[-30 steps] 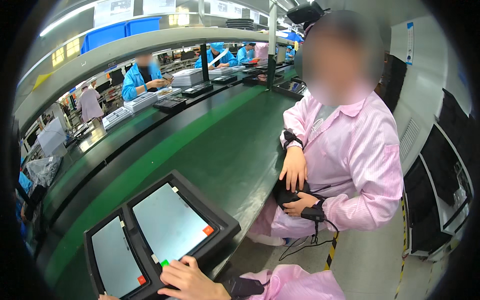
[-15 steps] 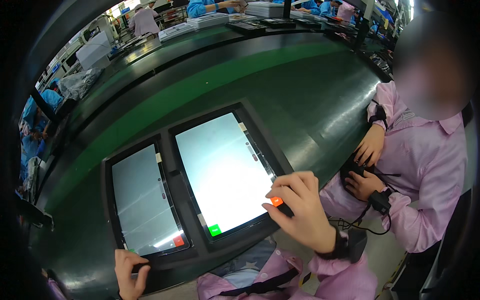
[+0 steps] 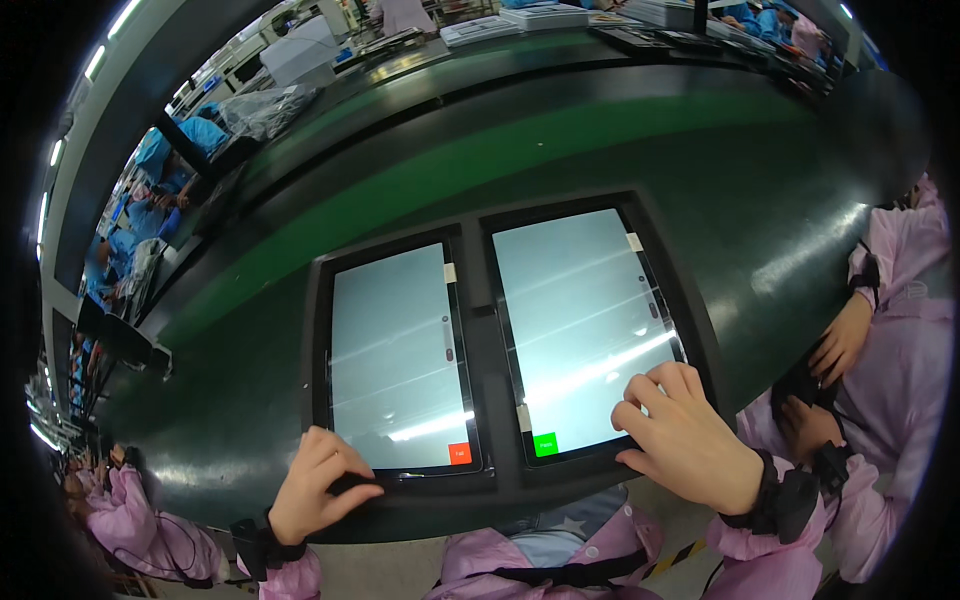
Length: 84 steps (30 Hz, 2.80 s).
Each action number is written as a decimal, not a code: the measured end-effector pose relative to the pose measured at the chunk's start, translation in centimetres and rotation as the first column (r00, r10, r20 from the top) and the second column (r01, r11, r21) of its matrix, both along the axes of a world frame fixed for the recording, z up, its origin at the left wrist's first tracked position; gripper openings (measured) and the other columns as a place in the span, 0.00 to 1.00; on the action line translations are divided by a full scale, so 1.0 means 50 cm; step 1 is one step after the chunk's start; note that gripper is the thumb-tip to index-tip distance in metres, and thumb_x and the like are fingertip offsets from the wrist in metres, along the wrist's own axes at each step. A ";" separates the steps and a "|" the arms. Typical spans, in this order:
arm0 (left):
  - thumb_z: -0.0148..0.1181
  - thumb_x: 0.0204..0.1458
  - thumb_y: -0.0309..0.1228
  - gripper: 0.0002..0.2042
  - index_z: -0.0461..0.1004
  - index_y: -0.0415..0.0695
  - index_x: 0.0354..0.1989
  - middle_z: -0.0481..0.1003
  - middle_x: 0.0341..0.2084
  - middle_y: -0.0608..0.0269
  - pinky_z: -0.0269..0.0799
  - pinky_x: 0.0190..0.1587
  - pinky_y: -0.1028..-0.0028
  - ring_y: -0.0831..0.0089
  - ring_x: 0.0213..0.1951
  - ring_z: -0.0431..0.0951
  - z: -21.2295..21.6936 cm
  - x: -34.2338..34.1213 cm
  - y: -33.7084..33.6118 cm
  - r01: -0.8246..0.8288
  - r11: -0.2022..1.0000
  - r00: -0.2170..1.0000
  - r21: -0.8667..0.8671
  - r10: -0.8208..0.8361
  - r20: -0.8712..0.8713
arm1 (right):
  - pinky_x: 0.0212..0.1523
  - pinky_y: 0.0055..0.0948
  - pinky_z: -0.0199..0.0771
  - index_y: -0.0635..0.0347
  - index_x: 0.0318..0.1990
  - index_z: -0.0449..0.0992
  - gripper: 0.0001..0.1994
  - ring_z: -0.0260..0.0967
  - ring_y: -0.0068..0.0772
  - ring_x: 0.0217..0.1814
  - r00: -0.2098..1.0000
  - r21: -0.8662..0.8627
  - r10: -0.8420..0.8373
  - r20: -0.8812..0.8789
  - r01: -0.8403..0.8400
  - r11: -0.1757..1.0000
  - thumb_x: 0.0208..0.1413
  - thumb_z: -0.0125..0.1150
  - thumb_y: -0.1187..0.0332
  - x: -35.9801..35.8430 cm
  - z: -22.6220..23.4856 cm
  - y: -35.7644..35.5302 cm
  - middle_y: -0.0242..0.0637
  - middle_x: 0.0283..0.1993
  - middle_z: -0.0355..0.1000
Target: Testing touchscreen tablets on an electronics assembly line.
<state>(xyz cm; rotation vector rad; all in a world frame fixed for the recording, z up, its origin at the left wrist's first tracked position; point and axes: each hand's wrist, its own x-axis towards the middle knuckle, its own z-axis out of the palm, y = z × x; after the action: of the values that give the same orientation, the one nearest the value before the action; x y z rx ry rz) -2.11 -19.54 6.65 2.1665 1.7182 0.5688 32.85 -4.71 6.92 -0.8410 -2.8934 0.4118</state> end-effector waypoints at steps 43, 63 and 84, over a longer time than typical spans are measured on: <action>0.63 0.39 0.25 0.15 0.69 0.42 0.38 0.66 0.37 0.53 0.63 0.47 0.62 0.53 0.44 0.66 0.050 0.082 0.060 0.260 0.938 0.907 -0.229 -0.319 -0.275 | 0.40 0.30 0.69 0.64 0.38 0.71 0.12 0.66 0.35 0.39 0.879 0.299 0.106 -0.464 0.043 0.953 0.43 0.57 0.76 -0.042 -0.021 0.047 0.35 0.41 0.70; 0.62 0.42 0.26 0.11 0.70 0.42 0.35 0.67 0.35 0.54 0.63 0.45 0.61 0.54 0.43 0.67 0.045 0.081 0.054 0.237 0.947 0.934 -0.215 -0.283 -0.217 | 0.45 0.33 0.72 0.68 0.39 0.73 0.13 0.68 0.41 0.48 0.808 0.241 0.228 -0.543 -0.110 0.964 0.42 0.58 0.79 -0.090 -0.007 0.050 0.43 0.45 0.68; 0.63 0.43 0.25 0.07 0.73 0.42 0.31 0.70 0.30 0.56 0.64 0.42 0.63 0.55 0.38 0.69 0.050 0.080 0.052 0.183 0.959 0.975 -0.215 -0.206 -0.087 | 0.40 0.34 0.72 0.68 0.41 0.74 0.16 0.69 0.43 0.40 0.642 0.092 0.180 -0.746 -0.168 0.982 0.39 0.56 0.86 -0.104 -0.048 0.096 0.41 0.43 0.72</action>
<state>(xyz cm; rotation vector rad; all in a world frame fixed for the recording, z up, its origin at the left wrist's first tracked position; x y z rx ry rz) 1.91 -16.94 9.14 2.2166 1.5152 0.2144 27.63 0.09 4.50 -0.2577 -2.1685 0.5855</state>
